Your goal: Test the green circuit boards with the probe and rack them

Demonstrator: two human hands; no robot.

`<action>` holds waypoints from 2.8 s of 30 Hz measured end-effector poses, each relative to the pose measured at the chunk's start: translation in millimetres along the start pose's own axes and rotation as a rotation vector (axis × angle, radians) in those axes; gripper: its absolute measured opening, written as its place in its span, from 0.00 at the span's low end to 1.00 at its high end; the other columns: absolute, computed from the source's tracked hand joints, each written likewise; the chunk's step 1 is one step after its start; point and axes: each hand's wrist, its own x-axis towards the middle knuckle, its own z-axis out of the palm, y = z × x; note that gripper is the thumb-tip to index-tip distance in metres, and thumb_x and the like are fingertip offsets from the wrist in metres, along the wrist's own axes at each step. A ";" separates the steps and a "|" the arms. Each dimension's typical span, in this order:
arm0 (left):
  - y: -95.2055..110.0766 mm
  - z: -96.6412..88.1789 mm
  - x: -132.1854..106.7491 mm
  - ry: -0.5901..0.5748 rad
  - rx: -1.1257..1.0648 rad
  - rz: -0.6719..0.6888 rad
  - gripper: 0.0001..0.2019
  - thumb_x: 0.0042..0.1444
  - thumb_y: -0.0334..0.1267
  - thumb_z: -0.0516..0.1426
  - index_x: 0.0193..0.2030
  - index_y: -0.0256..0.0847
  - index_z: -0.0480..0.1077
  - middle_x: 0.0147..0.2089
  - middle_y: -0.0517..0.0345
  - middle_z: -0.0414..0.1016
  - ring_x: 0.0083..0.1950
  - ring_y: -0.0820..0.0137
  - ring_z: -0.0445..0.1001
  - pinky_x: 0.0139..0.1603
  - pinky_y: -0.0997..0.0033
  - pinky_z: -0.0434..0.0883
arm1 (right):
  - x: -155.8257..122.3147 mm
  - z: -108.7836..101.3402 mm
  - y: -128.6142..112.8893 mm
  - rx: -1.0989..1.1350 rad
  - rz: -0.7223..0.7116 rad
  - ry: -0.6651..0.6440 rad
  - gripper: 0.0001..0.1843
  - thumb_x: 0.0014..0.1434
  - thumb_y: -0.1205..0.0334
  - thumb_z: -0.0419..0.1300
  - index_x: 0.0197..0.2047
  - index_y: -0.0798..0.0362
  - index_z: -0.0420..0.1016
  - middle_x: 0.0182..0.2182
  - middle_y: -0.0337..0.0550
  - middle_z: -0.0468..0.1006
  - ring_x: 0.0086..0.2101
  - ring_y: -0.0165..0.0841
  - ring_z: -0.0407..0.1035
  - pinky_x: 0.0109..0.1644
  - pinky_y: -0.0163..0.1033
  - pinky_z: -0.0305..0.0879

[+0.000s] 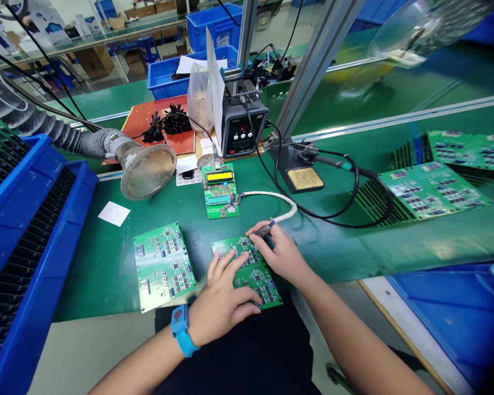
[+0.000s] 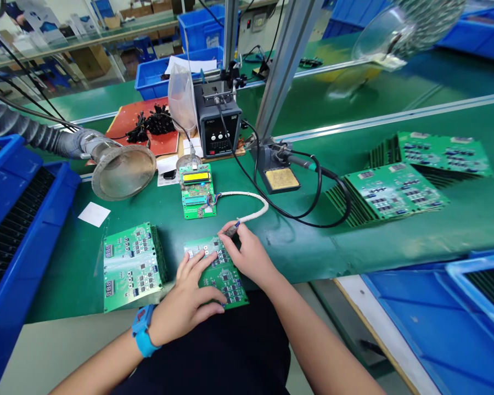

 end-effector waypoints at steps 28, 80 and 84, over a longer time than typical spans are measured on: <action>-4.2 1.8 -0.8 0.021 0.020 0.016 0.18 0.54 0.44 0.65 0.47 0.41 0.66 0.69 0.42 0.52 0.72 0.52 0.46 0.66 0.37 0.49 | -0.4 1.0 3.0 0.008 0.012 0.007 0.08 0.63 0.55 0.54 0.41 0.49 0.67 0.37 0.45 0.78 0.39 0.38 0.73 0.45 0.43 0.69; 7.4 -6.6 5.6 -0.028 0.270 -0.034 0.47 0.46 0.50 0.68 0.66 0.33 0.52 0.70 0.32 0.47 0.71 0.50 0.47 0.65 0.43 0.57 | -65.6 -3.3 1.7 -0.063 -0.144 0.088 0.06 0.63 0.65 0.54 0.43 0.47 0.68 0.37 0.41 0.77 0.46 0.37 0.72 0.60 0.50 0.62; 14.0 -5.1 9.1 -0.079 0.344 -0.120 0.55 0.39 0.62 0.66 0.68 0.32 0.51 0.71 0.28 0.42 0.71 0.44 0.40 0.65 0.42 0.57 | -65.6 -3.5 0.9 -0.066 -0.148 0.096 0.05 0.63 0.65 0.54 0.42 0.47 0.69 0.37 0.41 0.77 0.45 0.37 0.72 0.60 0.50 0.63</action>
